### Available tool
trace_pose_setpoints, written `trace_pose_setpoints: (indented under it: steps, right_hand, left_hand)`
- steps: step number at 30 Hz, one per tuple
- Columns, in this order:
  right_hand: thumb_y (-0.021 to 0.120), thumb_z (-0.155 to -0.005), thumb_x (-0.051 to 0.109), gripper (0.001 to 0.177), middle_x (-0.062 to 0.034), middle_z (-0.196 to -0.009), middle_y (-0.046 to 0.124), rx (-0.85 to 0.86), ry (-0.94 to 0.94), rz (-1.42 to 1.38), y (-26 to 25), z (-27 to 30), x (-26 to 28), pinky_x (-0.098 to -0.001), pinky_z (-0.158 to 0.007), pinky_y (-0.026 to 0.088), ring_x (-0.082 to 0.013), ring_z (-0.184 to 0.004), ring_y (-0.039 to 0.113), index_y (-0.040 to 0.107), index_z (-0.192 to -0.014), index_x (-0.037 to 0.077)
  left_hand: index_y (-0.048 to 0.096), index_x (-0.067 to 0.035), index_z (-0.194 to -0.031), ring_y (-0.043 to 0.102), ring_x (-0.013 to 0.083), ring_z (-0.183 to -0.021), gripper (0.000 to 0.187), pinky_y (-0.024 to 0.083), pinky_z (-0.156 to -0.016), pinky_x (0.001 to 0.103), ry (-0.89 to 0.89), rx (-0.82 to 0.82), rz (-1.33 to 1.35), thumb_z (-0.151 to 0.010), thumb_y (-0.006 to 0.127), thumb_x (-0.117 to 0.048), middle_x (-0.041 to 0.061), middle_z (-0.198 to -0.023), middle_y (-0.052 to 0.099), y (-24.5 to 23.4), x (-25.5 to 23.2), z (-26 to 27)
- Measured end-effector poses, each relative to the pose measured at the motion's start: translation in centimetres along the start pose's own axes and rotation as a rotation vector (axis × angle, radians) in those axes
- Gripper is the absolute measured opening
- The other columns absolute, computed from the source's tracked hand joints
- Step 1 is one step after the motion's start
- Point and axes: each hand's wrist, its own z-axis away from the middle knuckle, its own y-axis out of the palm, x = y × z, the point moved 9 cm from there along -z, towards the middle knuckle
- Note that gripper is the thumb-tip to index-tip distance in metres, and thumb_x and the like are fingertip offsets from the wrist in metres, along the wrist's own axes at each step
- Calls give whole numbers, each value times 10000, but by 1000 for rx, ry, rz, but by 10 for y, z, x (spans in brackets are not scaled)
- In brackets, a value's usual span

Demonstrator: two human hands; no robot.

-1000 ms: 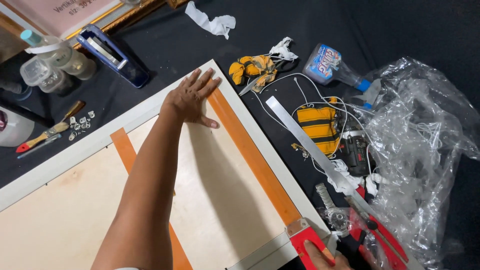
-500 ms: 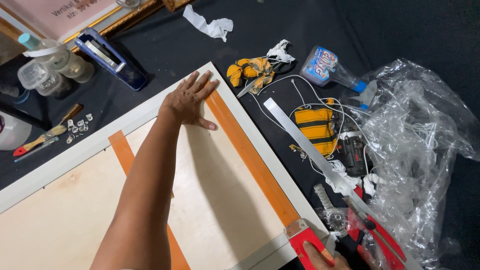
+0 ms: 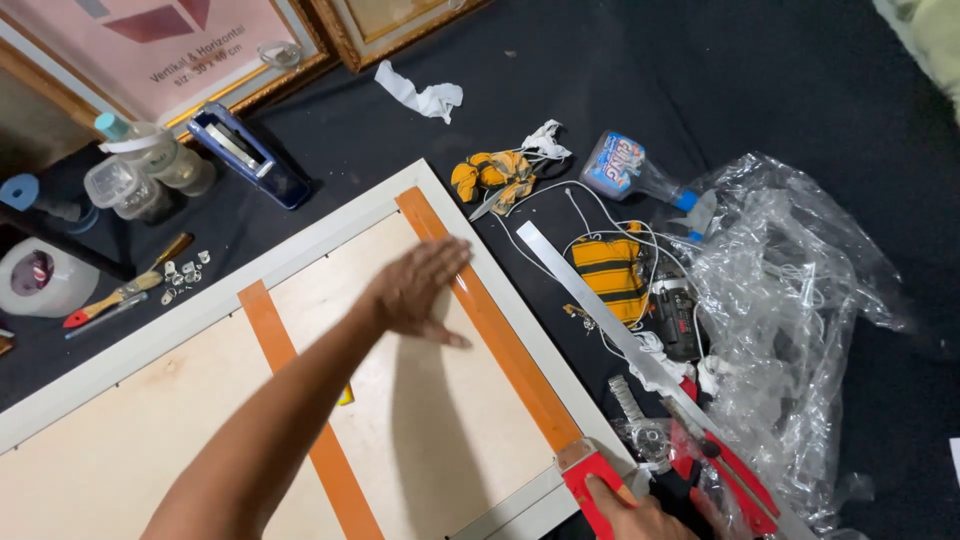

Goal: Applying strips of brown adhesive tape to the back of a picture frame using a tape dispenser.

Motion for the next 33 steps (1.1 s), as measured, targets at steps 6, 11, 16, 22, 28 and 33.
trace_pose_setpoints:
  steps: [6,11,16,22,28,33]
  right_hand:
    - [594,-945,446,638,-98,-1195,615,-250,-125,-89,-27,42,14,-467,-935,551,-372,-1121,675,255,-1485,482]
    - [605,-926,417,654,-129,-1222,616,-375,-169,-128,-28,62,14,-487,-964,545,-387,-1131,654,312,-1510,458]
    - [548,-951,323,692,-46,-1437,536,-433,-282,-149,-30,73,18,-488,-952,555,-329,-1194,621,293,-1594,353]
    - [582,-944,324,706,-35,-1476,527,-493,-247,-172,-30,83,16,-526,-1024,537,-377,-1205,630,305,-1594,333]
    - [601,-934,374,668,-66,-1426,587,-568,-260,-179,-29,84,16,-543,-949,552,-413,-1089,681,384,-1563,315]
    - [598,-952,369,691,-149,-1078,745,-498,-222,-187,-27,86,14,-483,-739,609,-360,-824,737,336,-1591,337]
  left_hand:
    - [102,-65,-1622,29,396,-1565,1269,-12,-1244,506,280,-74,315,-719,65,-956,245,-1696,38,0,-212,46]
    - [141,-97,-1647,66,425,-1576,1194,9,-1254,530,210,-323,396,-775,257,-905,259,-1699,107,16,-249,59]
    - [172,-138,-1647,23,383,-1578,1146,-19,-1243,532,96,-310,354,-802,298,-901,212,-1705,94,22,-250,60]
    - [321,-154,-1609,146,549,-1541,1003,33,-1202,743,214,-573,410,-851,535,-774,199,-1673,307,21,-260,73]
    - [262,-182,-1623,153,578,-1509,983,82,-1090,858,73,-487,246,-843,571,-694,200,-1693,219,44,-278,70]
    - [328,-199,-1585,180,575,-1510,898,117,-1085,868,50,-527,224,-856,560,-669,188,-1682,259,43,-280,72]
